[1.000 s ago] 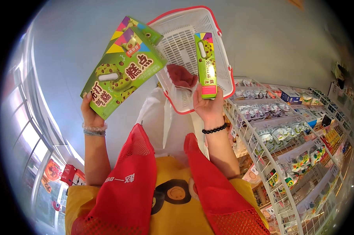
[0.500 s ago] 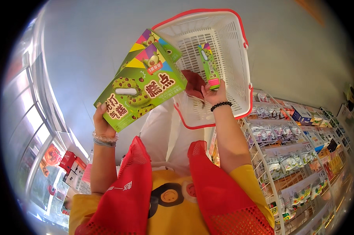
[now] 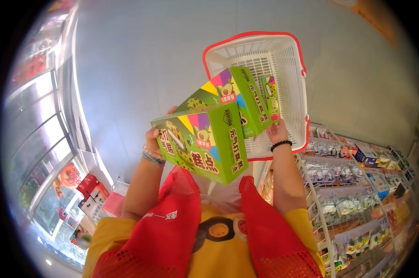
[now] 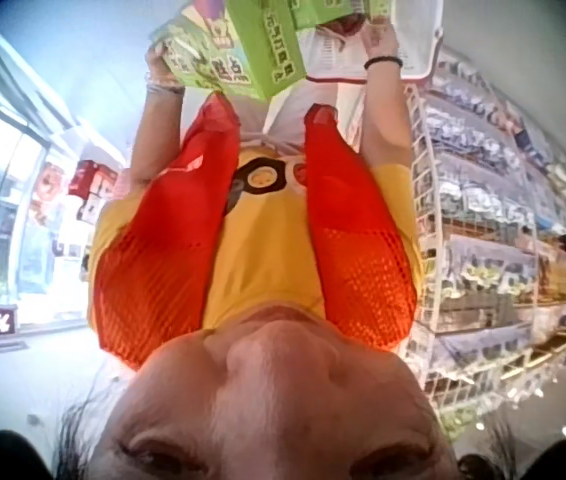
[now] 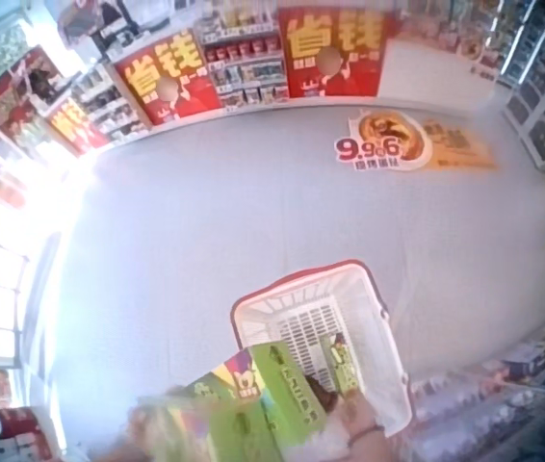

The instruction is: The person restocks snack boxes on a supermarket shelf. They repeatedly pick up boxes from a basket, place them on the shelf, and adjust the arrangement to keep the display neat.

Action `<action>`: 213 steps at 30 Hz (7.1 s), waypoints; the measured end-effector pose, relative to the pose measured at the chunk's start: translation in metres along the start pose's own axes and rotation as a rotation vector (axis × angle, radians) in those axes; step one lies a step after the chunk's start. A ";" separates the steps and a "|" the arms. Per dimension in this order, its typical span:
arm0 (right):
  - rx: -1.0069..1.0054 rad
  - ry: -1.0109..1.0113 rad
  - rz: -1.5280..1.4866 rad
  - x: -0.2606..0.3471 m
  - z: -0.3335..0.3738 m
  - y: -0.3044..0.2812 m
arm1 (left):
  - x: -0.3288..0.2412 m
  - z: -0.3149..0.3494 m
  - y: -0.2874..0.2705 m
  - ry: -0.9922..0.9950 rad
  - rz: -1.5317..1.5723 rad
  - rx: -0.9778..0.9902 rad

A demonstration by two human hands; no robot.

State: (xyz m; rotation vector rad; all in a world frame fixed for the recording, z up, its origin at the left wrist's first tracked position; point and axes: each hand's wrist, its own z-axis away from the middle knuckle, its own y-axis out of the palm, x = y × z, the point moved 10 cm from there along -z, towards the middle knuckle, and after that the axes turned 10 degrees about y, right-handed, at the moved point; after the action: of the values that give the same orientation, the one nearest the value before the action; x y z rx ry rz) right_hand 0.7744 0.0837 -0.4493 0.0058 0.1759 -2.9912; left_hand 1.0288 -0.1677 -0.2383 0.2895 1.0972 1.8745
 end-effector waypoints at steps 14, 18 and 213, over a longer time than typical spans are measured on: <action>1.216 -0.788 0.576 -0.007 0.398 0.125 | 0.071 0.027 0.003 -0.263 0.002 0.065; 1.076 -0.872 0.813 -0.026 0.411 0.105 | 0.092 0.037 0.027 -0.339 0.059 0.123; 0.101 -0.265 -0.045 -0.111 0.212 -0.149 | 0.207 -0.071 0.101 0.497 -2.714 1.941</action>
State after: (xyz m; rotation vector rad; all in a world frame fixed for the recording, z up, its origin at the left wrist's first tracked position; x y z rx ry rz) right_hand 0.8641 0.2213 -0.2200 -0.3861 -0.0058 -3.0030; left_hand 0.8129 -0.0610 -0.2473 -0.5484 1.3623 -1.7293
